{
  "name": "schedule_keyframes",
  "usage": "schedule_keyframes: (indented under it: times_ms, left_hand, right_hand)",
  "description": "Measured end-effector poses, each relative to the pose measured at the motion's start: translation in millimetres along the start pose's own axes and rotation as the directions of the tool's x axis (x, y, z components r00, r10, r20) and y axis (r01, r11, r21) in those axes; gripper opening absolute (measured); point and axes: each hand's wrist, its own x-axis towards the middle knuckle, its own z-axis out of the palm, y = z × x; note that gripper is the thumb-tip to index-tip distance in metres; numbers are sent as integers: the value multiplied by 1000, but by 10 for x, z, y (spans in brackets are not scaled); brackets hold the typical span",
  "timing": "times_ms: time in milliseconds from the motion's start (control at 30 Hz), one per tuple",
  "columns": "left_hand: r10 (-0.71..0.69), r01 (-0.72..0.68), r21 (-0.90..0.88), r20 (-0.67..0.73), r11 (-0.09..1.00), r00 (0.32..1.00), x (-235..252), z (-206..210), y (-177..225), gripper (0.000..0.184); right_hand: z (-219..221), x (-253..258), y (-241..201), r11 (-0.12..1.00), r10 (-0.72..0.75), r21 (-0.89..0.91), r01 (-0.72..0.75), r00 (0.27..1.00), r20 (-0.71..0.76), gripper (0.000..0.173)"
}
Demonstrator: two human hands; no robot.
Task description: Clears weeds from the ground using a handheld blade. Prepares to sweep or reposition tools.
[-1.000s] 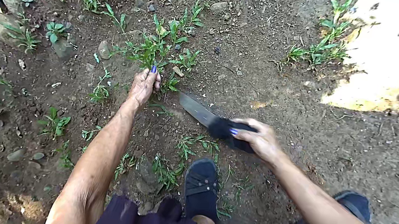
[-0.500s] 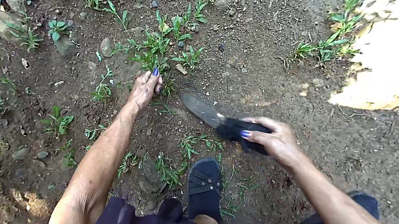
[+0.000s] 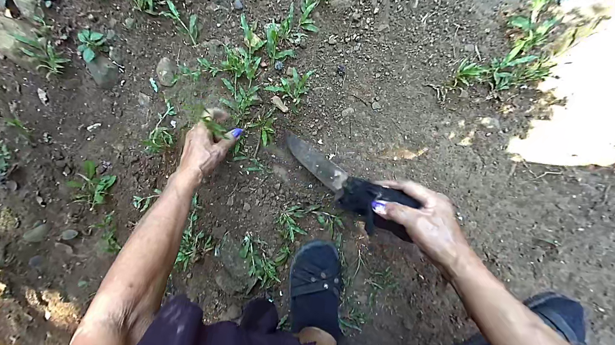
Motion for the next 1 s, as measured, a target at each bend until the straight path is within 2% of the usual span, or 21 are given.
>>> schedule_keyframes:
  times_ms: [67, 133, 200, 267, 333, 400, 500, 567, 667, 767, 833, 900, 1000]
  left_hand:
    - [141, -143, 30, 59, 989, 988, 86, 80, 138, 70]
    - [248, -266, 115, 151, 957, 957, 233, 159, 260, 82]
    - [287, -337, 220, 230, 915, 930, 307, 263, 300, 73]
    - [297, -368, 323, 248, 872, 922, 364, 310, 362, 53]
    - [298, -368, 347, 239, 863, 924, 363, 334, 357, 37]
    - [328, -372, 305, 186, 877, 926, 369, 342, 289, 31]
    - [383, -393, 190, 88, 900, 919, 359, 371, 178, 24]
    - [363, -366, 150, 49, 918, 930, 323, 394, 175, 25]
    - [262, -265, 141, 33, 954, 964, 265, 390, 198, 27]
    - [217, -213, 112, -22, 971, 976, 228, 459, 201, 24]
    - [200, -196, 115, -26, 974, 979, 220, 453, 202, 24]
    - [185, -182, 106, -24, 978, 982, 232, 440, 212, 24]
    - [180, -176, 109, -29, 978, 983, 224, 450, 206, 25]
  right_hand:
    - [231, 196, -69, 998, 15, 64, -16, 1000, 17, 30]
    - [400, 343, -140, 997, -30, 68, 28, 999, 27, 29]
    - [383, 279, -114, 997, -71, -13, 72, 997, 40, 33]
    - [190, 146, -10, 994, -85, -62, 88, 996, 42, 36]
    - [-4, -51, 140, 998, -54, -44, 54, 998, 15, 38]
    - [-69, -147, 221, 1000, -17, 17, 17, 1000, -17, 37]
    - [190, 36, 73, 993, 30, 110, -31, 1000, 7, 31]
    - [462, 311, -75, 991, -4, 132, 1, 1000, 22, 28]
    - [567, 532, -221, 989, -145, -7, 145, 989, 32, 32]
    - [384, 427, -202, 966, -206, -147, 213, 977, 57, 39]
    - [235, 226, -131, 979, -158, -126, 163, 986, 51, 37]
    - [101, 14, -58, 998, -58, -20, 58, 998, 15, 35]
    - [194, -55, -110, 987, 85, 137, -84, 996, 6, 29]
